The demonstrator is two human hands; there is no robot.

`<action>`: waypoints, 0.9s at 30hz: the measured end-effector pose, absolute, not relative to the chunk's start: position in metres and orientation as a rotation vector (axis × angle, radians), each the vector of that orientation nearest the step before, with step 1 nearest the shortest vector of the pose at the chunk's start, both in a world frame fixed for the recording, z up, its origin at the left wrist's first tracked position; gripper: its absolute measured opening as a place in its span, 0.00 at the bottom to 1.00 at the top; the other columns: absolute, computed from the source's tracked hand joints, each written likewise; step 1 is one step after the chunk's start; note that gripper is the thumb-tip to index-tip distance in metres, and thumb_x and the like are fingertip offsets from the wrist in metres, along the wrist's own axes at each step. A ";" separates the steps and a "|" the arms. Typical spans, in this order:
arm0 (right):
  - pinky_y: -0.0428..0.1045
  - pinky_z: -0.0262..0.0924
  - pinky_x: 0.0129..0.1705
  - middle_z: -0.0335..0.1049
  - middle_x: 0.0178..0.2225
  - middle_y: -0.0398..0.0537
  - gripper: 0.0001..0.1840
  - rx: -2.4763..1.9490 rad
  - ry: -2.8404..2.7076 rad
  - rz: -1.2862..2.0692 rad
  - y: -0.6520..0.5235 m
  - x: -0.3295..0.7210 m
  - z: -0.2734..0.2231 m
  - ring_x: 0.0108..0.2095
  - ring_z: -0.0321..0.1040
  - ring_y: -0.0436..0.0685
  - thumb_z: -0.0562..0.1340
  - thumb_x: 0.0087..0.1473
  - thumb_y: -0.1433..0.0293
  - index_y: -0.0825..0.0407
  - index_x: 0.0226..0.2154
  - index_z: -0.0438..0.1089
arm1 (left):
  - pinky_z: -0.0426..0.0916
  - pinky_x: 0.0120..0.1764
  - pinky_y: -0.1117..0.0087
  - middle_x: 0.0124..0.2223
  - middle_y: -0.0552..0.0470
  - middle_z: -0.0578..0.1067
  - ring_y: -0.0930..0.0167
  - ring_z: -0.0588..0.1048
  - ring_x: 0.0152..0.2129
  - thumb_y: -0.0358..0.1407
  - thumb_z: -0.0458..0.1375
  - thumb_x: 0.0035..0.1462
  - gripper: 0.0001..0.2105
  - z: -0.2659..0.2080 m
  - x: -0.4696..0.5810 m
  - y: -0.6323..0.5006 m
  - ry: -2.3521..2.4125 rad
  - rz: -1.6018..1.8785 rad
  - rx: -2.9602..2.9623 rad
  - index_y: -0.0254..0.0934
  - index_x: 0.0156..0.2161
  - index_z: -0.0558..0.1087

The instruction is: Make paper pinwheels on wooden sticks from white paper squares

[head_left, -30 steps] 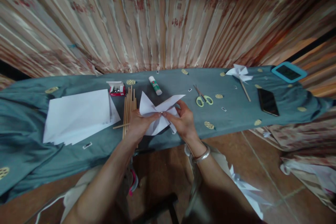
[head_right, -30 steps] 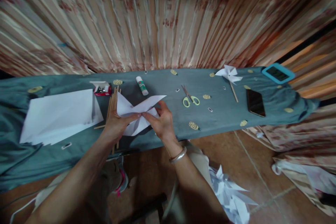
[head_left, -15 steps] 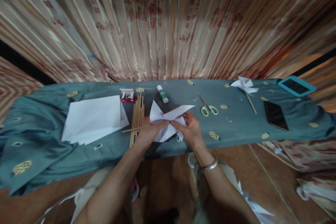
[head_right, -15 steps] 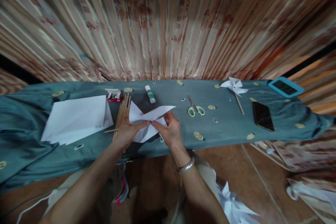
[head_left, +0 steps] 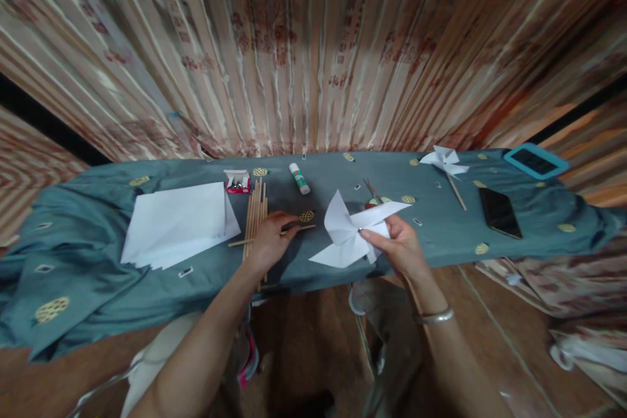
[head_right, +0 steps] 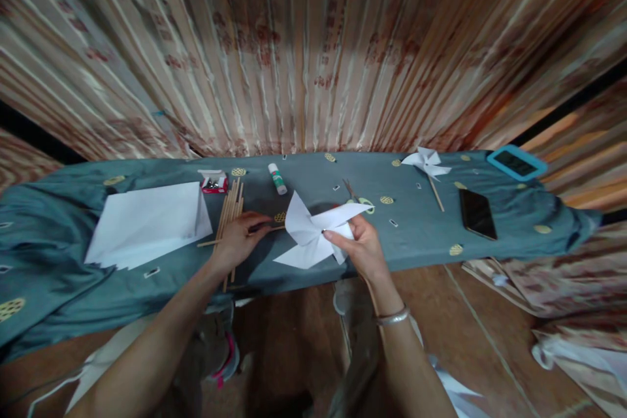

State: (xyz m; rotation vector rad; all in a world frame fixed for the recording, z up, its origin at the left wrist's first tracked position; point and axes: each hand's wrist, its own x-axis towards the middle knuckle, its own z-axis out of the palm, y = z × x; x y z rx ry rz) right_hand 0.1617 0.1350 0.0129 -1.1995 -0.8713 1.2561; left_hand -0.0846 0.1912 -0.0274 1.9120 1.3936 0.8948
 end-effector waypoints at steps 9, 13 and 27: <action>0.48 0.71 0.31 0.80 0.33 0.45 0.37 -1.241 -0.969 1.291 0.117 0.147 0.018 0.29 0.76 0.55 0.73 0.36 0.65 0.52 0.51 0.66 | 0.68 0.42 0.63 0.36 0.45 0.76 0.64 0.75 0.36 0.25 0.55 0.54 0.09 -0.011 -0.064 0.186 1.453 0.663 2.118 0.34 0.34 0.78; 0.47 0.68 0.29 0.79 0.30 0.44 0.32 -1.336 -1.248 1.070 0.102 0.133 0.027 0.28 0.75 0.54 0.68 0.46 0.65 0.51 0.54 0.64 | 0.68 0.33 0.71 0.33 0.49 0.76 0.70 0.74 0.30 0.30 0.59 0.51 0.06 0.016 -0.061 0.170 1.239 0.997 1.680 0.35 0.33 0.78; 0.52 0.66 0.42 0.78 0.32 0.40 0.33 -1.075 -1.799 0.139 0.066 0.125 0.061 0.35 0.73 0.56 0.59 0.56 0.75 0.44 0.61 0.51 | 0.59 0.20 0.75 0.22 0.54 0.74 0.76 0.67 0.18 0.40 0.72 0.35 0.10 0.052 -0.065 0.131 0.992 0.877 0.937 0.39 0.26 0.81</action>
